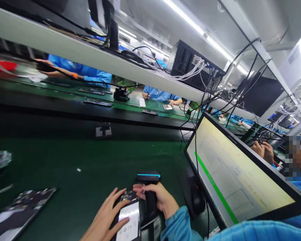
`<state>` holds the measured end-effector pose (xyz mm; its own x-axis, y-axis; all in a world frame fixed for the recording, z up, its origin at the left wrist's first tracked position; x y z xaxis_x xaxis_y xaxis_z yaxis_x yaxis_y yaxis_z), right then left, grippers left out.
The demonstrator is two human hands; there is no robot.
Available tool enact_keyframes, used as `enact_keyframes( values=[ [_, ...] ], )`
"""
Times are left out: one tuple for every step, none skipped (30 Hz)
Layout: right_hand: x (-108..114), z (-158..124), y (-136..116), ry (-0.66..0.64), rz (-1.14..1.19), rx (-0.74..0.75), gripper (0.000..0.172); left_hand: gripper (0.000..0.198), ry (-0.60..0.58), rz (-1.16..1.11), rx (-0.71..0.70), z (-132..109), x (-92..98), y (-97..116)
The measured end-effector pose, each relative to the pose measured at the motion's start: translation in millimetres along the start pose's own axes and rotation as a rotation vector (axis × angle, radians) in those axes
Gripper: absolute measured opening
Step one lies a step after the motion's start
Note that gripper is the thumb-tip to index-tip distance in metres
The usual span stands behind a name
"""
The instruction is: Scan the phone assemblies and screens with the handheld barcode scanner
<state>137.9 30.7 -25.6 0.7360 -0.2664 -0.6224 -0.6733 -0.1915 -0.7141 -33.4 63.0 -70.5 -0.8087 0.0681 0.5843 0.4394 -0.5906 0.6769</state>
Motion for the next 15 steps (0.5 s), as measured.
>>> enact_keyframes(
  values=[
    [-1, -4, -1, 0.0, 0.003, 0.009, 0.044, 0.028, -0.019, 0.05, -0.024, -4, 2.7, 5],
    [-1, -11, -2, 0.004, 0.007, 0.021, 0.043, 0.035, -0.049, 0.096, -0.032, -9, 6.3, 10],
    [0, -19, -2, 0.012, 0.011, 0.033, 0.042, 0.046, -0.08, 0.132, -0.021, -17, 10.6, 15],
    [3, -29, -2, 0.034, 0.02, 0.059, 0.039, 0.057, -0.105, 0.152, 0.015, -27, 15.0, 19],
    [6, -40, -2, 0.057, 0.028, 0.078, 0.036, 0.067, -0.116, 0.158, 0.071, -38, 19.1, 23],
    [10, -52, -1, 0.087, 0.048, 0.102, 0.036, 0.074, -0.116, 0.15, 0.137, -51, 21.7, 27],
    [14, -63, 1, 0.112, 0.063, 0.112, 0.039, 0.076, -0.12, 0.123, 0.197, -63, 21.4, 34],
    [17, -74, 4, 0.131, 0.069, 0.097, 0.039, 0.076, -0.127, 0.078, 0.247, -73, 18.5, 41],
    [18, -83, 7, 0.145, 0.073, 0.085, 0.037, 0.074, -0.122, 0.02, 0.295, -79, 14.4, 49],
    [17, -90, 10, 0.156, 0.073, 0.075, 0.037, 0.071, -0.104, -0.044, 0.351, -81, 10.2, 56],
    [16, -95, 13, 0.164, 0.076, 0.073, 0.035, 0.069, -0.074, -0.108, 0.423, -79, 6.8, 59],
    [13, -98, 16, 0.168, 0.088, 0.08, 0.032, 0.067, -0.038, -0.167, 0.507, -73, 4.5, 59],
    [10, -97, 18, 0.174, 0.105, 0.091, 0.03, 0.063, -0.011, -0.212, 0.589, -63, 3.0, 56],
    [9, -95, 20, 0.184, 0.123, 0.106, 0.028, 0.057, -0.007, -0.242, 0.645, -50, 1.8, 51],
    [8, -90, 21, 0.195, 0.142, 0.118, 0.028, 0.05, -0.036, -0.256, 0.657, -34, 0.0, 46]
  ],
)
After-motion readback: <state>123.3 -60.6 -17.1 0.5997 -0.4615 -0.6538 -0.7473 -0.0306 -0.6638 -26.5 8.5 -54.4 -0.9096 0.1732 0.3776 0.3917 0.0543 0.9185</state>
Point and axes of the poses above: each hand's wrist, its own z-axis towards the middle knuckle, its own x-axis out of the back of the hand, y = z × x, the point moved 6 cm from there along z, towards the middle knuckle, and after that the axes turned 11 degrees about z, right-handed, at the moved point
